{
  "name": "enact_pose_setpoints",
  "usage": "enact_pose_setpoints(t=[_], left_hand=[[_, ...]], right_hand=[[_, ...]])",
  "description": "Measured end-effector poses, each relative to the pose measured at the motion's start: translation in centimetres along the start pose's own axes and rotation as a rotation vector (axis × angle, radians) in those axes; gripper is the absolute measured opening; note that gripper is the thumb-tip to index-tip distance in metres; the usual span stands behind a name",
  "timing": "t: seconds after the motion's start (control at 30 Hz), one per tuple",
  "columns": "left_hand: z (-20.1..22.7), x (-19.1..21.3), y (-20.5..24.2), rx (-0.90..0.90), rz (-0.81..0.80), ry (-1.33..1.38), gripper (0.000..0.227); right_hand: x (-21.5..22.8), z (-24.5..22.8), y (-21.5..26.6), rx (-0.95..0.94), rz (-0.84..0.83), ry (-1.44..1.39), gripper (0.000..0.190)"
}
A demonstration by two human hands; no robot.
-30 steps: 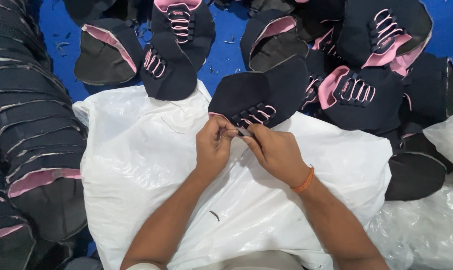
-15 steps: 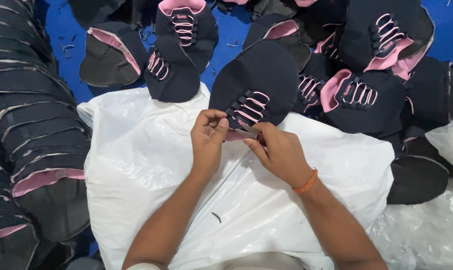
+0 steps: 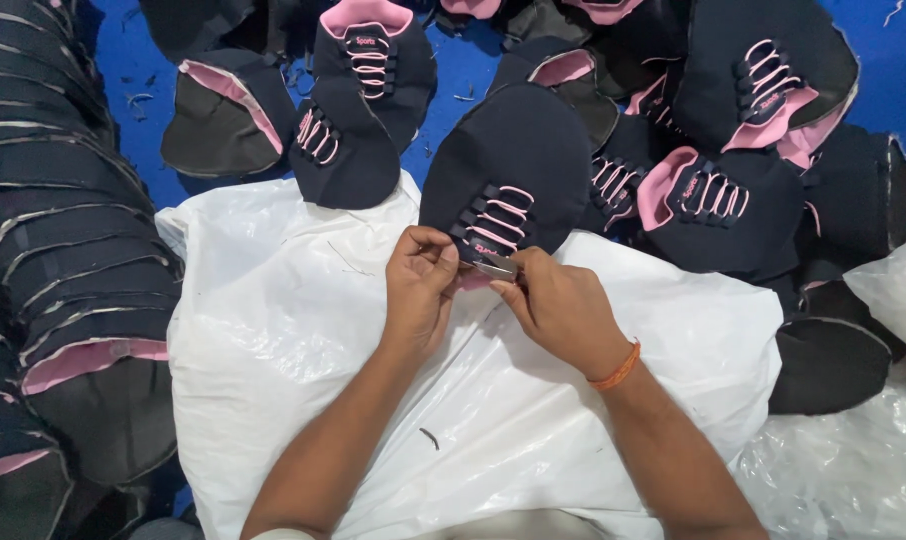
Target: The person sits on the floor surrounded by black shoes with pink accents. They pick up a shoe, use scissors to trim excess threads from the laces and edges, and then place the shoe back down. This process is repeated for multiple shoes.
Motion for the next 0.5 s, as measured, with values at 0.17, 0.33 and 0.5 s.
enact_pose_setpoints(t=[0.17, 0.33, 0.5], left_hand=[[0.6, -0.2, 0.4, -0.055, 0.001, -0.059, 0.014], [1.3, -1.3, 0.7, -0.073, -0.029, -0.101, 0.013], [1.9, -1.2, 1.1, -0.147, -0.034, -0.155, 0.012]], right_hand=[[-0.2, 0.0, 0.1, 0.023, -0.026, 0.045, 0.027], [-0.2, 0.7, 0.6, -0.026, 0.003, -0.029, 0.025], [-0.8, 1.0, 1.3, -0.019, 0.077, -0.177, 0.042]])
Point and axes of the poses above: each hand's wrist, its own y-axis away from the middle knuckle, its own x-axis out of the back of the hand, z = x × y, the point moved 7 cm from there along -y, towards the middle knuckle, and after that the axes turned 10 degrees about x, right-handed, at the moved point
